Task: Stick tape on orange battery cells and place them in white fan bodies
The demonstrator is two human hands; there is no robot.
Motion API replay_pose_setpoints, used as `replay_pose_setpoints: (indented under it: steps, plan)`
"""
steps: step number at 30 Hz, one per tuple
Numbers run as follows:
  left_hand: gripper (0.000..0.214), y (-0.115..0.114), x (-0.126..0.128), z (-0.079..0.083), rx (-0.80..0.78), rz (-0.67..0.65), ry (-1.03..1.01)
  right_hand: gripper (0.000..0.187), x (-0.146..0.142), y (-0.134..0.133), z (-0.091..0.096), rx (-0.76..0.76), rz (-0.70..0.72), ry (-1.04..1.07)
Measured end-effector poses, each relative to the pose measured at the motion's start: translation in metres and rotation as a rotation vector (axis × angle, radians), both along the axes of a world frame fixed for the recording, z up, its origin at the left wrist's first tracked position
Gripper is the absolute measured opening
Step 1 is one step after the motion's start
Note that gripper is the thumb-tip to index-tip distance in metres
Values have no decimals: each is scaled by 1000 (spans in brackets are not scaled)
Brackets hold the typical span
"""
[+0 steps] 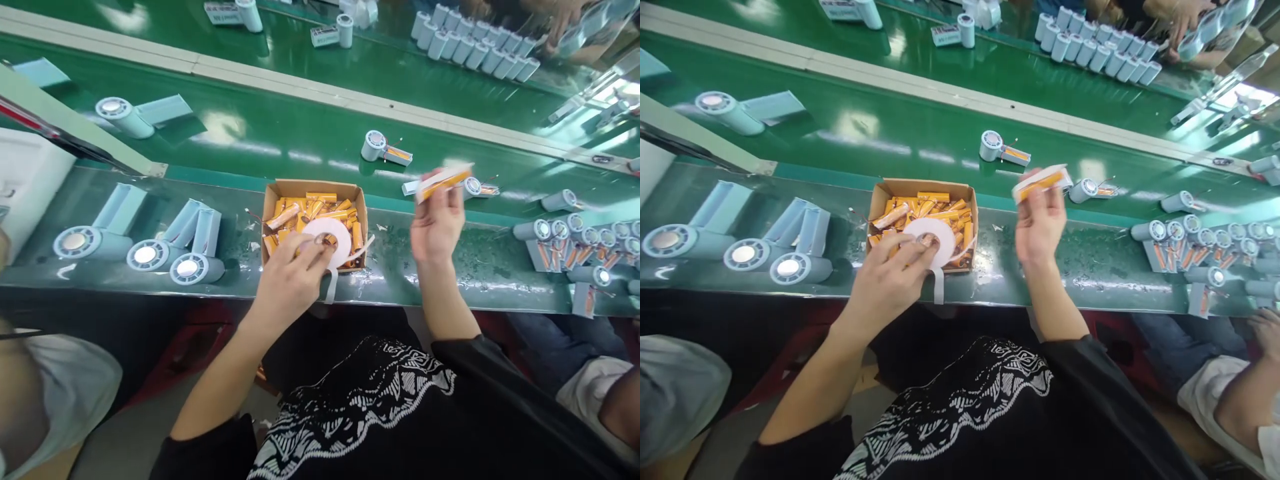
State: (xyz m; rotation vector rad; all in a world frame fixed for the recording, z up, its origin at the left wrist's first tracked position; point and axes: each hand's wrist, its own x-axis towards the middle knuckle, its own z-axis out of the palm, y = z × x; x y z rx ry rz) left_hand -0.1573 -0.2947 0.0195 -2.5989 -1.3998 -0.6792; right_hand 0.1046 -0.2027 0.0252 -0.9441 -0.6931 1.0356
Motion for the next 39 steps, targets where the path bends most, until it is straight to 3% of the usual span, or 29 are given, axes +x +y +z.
replay_pose_setpoints:
  steps: [3,5,9,13,15,20,24,27,31,34,36,39]
  plan:
    - [52,7,-5,11,-86,25,-35,78,-11,-27,-10,-184,441,-57]
    - [53,8,-4,20,-106,-6,-108,83,-18,-47,-17,-221,626,-70]
    - [57,-5,8,35,-146,-115,-221,70,-16,-66,-20,-159,866,-121]
    - [44,-9,14,47,-227,-182,-143,56,-8,-65,-13,-79,1091,-212]
    - [34,-1,13,48,-247,-224,-91,49,-8,-60,-12,-43,1131,-281]
    - [22,36,18,36,-235,-353,-191,46,-7,-39,-8,-16,1066,-423]
    - [28,50,28,23,-287,-229,-488,59,4,-31,-8,-16,1185,-505]
    - [37,45,30,17,-299,-113,-595,66,9,-33,-16,-41,1113,-424]
    - [58,30,19,8,-215,-70,-437,67,4,-34,-31,-101,1001,-295]
    - [38,22,11,-1,-102,-129,-256,68,5,-30,-36,-140,964,-246]
    - [21,18,9,-6,-66,-139,-179,67,19,-24,-35,-139,805,-217]
    - [14,12,9,-5,-66,-122,-137,60,61,-15,-33,-83,395,-154]
